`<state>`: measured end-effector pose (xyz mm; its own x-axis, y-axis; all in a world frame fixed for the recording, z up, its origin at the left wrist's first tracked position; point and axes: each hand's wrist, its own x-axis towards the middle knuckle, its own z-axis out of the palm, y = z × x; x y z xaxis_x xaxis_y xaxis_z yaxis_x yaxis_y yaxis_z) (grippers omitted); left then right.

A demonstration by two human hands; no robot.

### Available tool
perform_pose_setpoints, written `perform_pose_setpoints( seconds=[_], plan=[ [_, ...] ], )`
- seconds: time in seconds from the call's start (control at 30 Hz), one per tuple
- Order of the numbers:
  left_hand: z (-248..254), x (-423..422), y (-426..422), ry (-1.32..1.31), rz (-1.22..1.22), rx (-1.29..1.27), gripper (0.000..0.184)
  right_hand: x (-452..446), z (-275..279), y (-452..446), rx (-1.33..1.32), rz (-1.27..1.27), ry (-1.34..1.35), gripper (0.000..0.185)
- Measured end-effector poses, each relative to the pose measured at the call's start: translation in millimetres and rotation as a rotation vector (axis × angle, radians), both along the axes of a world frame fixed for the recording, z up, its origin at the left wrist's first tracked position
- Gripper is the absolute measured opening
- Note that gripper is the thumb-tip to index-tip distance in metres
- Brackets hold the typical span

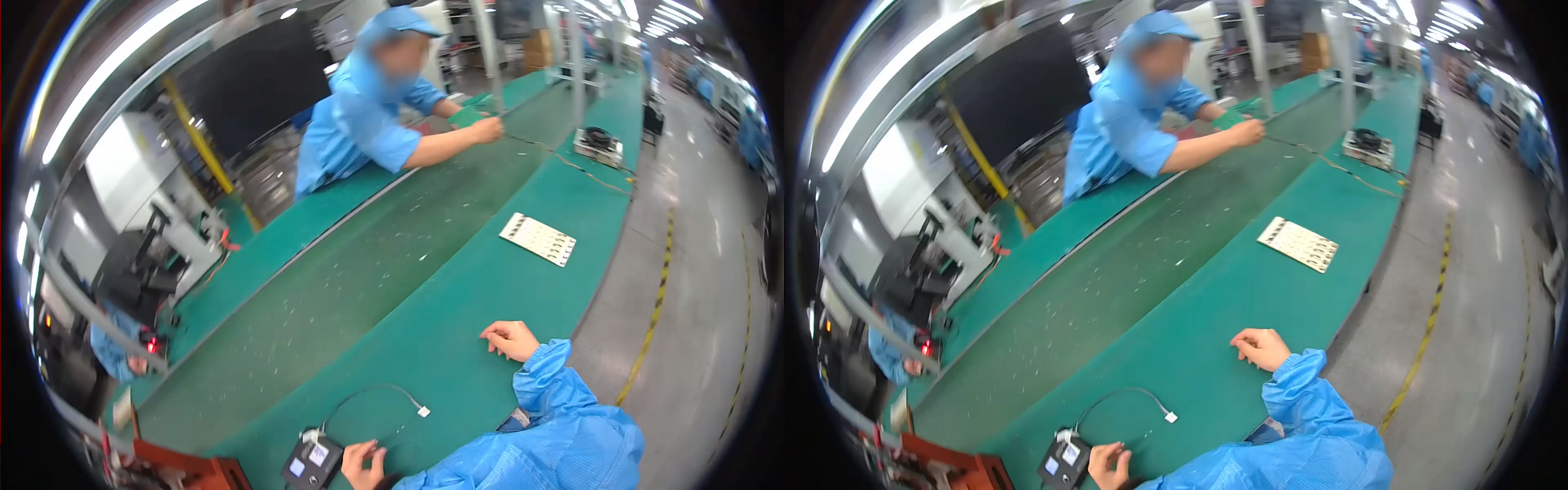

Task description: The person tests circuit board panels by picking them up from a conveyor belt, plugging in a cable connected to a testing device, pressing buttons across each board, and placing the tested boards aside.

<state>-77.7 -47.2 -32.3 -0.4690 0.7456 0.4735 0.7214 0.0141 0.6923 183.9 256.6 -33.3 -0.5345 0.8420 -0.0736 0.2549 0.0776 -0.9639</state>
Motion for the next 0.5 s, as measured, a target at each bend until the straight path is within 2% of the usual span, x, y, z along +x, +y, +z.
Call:
perform_pose_setpoints(
  seconds=[0.03,0.13,0.27,0.3,0.37,0.4,0.5],
  plan=[
    [0.8,3.8,2.2,-0.073,0.035,0.090,0.018,-1.2,3.8,-0.5,-0.020,-0.017,-0.001,0.021],
    [14.5,7.5,1.1,-0.050,-0.028,0.026,0.020,-4.5,2.8,-1.8,-0.033,-0.054,-0.005,0.016],
    [-2.0,-1.4,-2.5,-0.087,-0.130,0.019,0.020,-6.4,-10.0,2.7,0.024,0.005,-0.002,0.015],
    [-2.2,0.6,-5.7,-0.098,-0.031,0.038,0.020,-6.0,-10.4,3.3,0.032,0.020,0.002,0.015],
    [-3.0,-2.5,-6.5,-0.116,-0.161,0.020,0.018,-4.9,-19.0,8.8,0.060,0.044,-0.010,0.016],
    [-6.9,-4.2,-6.5,-0.116,-0.125,0.026,0.018,-5.7,-27.1,13.7,0.063,0.081,-0.010,0.016],
    [-14.9,-8.6,-6.4,-0.083,-0.157,0.118,0.016,-7.6,-41.0,19.8,0.092,0.037,-0.013,0.016]
  ],
)
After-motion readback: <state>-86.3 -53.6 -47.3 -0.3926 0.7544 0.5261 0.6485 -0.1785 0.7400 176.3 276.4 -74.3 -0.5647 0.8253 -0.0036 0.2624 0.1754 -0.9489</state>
